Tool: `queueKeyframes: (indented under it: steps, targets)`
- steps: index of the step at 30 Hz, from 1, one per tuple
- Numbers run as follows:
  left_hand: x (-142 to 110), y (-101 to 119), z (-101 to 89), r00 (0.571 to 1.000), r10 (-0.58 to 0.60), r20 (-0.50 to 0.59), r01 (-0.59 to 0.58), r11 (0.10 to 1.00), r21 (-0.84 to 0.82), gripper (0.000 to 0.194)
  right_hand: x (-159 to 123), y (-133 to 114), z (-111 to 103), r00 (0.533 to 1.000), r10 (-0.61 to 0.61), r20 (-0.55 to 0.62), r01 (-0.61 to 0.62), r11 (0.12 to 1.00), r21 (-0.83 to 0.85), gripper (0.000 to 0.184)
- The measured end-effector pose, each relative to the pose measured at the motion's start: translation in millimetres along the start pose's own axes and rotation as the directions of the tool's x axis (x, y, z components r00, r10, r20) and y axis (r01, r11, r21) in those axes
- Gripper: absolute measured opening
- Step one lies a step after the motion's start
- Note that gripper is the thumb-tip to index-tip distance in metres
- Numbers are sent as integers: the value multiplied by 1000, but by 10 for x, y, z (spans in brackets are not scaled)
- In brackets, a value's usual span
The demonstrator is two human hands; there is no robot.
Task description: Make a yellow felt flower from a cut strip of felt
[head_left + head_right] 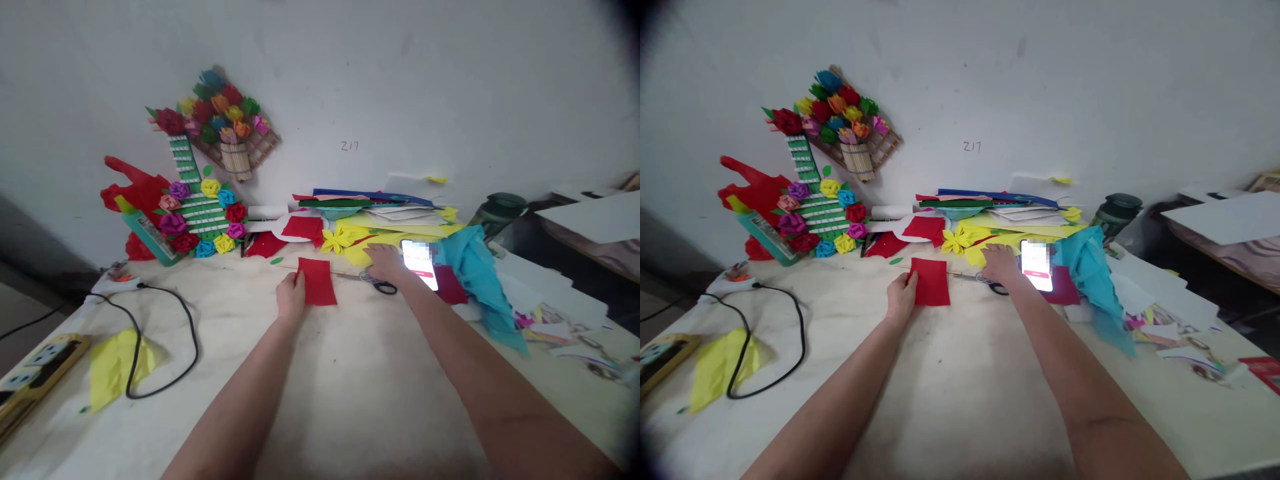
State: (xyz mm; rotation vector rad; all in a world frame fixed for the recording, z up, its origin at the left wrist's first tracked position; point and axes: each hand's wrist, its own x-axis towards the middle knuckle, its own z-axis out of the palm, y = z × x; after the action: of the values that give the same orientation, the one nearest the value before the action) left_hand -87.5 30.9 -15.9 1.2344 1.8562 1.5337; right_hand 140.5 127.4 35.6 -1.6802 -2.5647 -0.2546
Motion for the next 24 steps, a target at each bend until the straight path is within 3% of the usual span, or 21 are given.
queueKeyframes:
  steps: [7, 11, 17, 21, 24]
  targets:
    - [8, -18, -11, 1000, -17, -12, 17, 1000, -17, 32, 74, -14, 22, 995, 84, -43, -86, 996, -31, 31]
    - [21, -42, -8, 998, -62, -6, 61, 994, -92, 29, 70, 11, -1, 991, 116, -63, -119, 992, -45, 30]
    - [18, -11, -6, 996, -91, -7, 90, 990, -107, 25, 52, 34, -36, 947, 158, -279, -145, 987, 69, 33]
    - [9, 25, -18, 998, -63, -29, 62, 997, -38, 28, 68, -11, -60, 922, 260, -286, -229, 964, 138, 37]
    - [7, 43, -27, 998, -61, -31, 60, 998, -30, 29, 75, -41, -60, 928, 233, -292, -190, 967, 170, 37]
